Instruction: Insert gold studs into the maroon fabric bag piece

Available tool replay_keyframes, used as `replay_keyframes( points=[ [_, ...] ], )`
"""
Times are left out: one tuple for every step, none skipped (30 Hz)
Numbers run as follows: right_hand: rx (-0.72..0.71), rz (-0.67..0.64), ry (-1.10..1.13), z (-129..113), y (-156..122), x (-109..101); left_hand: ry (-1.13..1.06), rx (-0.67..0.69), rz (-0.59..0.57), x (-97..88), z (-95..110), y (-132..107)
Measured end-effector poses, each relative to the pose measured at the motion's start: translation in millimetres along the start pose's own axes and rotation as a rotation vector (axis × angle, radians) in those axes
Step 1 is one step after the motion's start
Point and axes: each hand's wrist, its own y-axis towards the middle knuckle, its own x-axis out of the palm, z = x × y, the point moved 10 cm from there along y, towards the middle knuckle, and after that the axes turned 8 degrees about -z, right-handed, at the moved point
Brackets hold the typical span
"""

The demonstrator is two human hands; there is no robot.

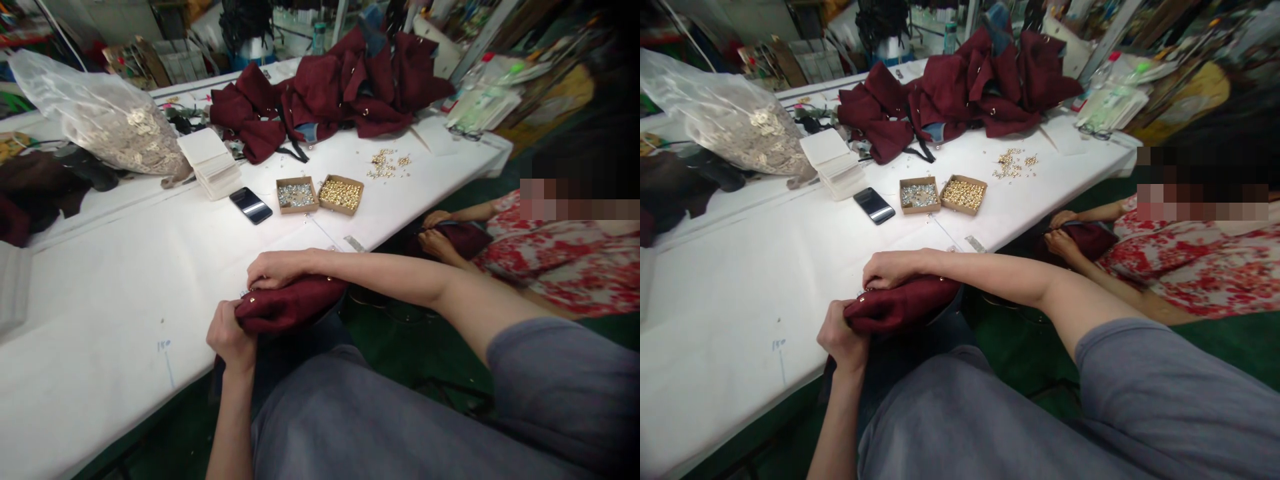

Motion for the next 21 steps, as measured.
replay_keyframes(
  points=[
    [0.014, 0.030, 0.041, 3, -2, -2, -0.002, -0.007, -0.006, 0.2, -1, 0],
    [0.030, 0.062, 0.079, 5, -3, -4, -0.004, -0.016, -0.012, 0.5, -1, 0],
    [0.046, 0.090, 0.111, 7, -5, -7, -0.007, -0.025, -0.017, 0.8, -2, 1],
    [0.058, 0.107, 0.137, 9, -7, -8, -0.010, -0.033, -0.020, 1.0, -3, 1],
    [0.067, 0.117, 0.157, 10, -8, -8, -0.014, -0.040, -0.022, 1.1, -4, 1],
    [0.076, 0.122, 0.172, 11, -10, -9, -0.017, -0.047, -0.020, 1.1, -4, 1],
    [0.085, 0.124, 0.179, 11, -11, -9, -0.020, -0.052, -0.017, 0.9, -4, 1],
    [0.095, 0.125, 0.182, 12, -11, -9, -0.022, -0.054, -0.013, 0.7, -5, 1],
    [0.103, 0.125, 0.182, 13, -11, -8, -0.024, -0.055, -0.010, 0.5, -5, 1],
    [0.111, 0.127, 0.182, 14, -11, -8, -0.026, -0.057, -0.006, 0.4, -5, 1],
    [0.119, 0.131, 0.182, 14, -11, -8, -0.027, -0.058, -0.004, 0.2, -5, 1],
    [0.123, 0.131, 0.184, 15, -11, -8, -0.025, -0.058, -0.004, 0.2, -5, 1],
    [0.127, 0.131, 0.189, 16, -11, -7, -0.023, -0.057, -0.004, 0.1, -5, 1],
    [0.128, 0.129, 0.194, 16, -10, -7, -0.020, -0.056, -0.005, 0.0, -4, 1],
    [0.127, 0.125, 0.197, 16, -10, -6, -0.017, -0.055, -0.006, 0.0, -4, 1],
    [0.124, 0.118, 0.200, 15, -9, -6, -0.015, -0.055, -0.006, -0.3, -4, 1],
    [0.122, 0.115, 0.202, 15, -9, -5, -0.013, -0.055, -0.007, -0.5, -3, 1],
    [0.121, 0.116, 0.203, 14, -9, -5, -0.011, -0.056, -0.006, -0.7, -3, 1],
    [0.122, 0.122, 0.202, 15, -10, -5, -0.010, -0.056, -0.007, -0.8, -3, 1],
    [0.124, 0.130, 0.201, 15, -10, -6, -0.009, -0.055, -0.008, -0.7, -3, 1],
    [0.127, 0.139, 0.198, 15, -11, -6, -0.008, -0.052, -0.010, -0.5, -3, 1]
  ],
)
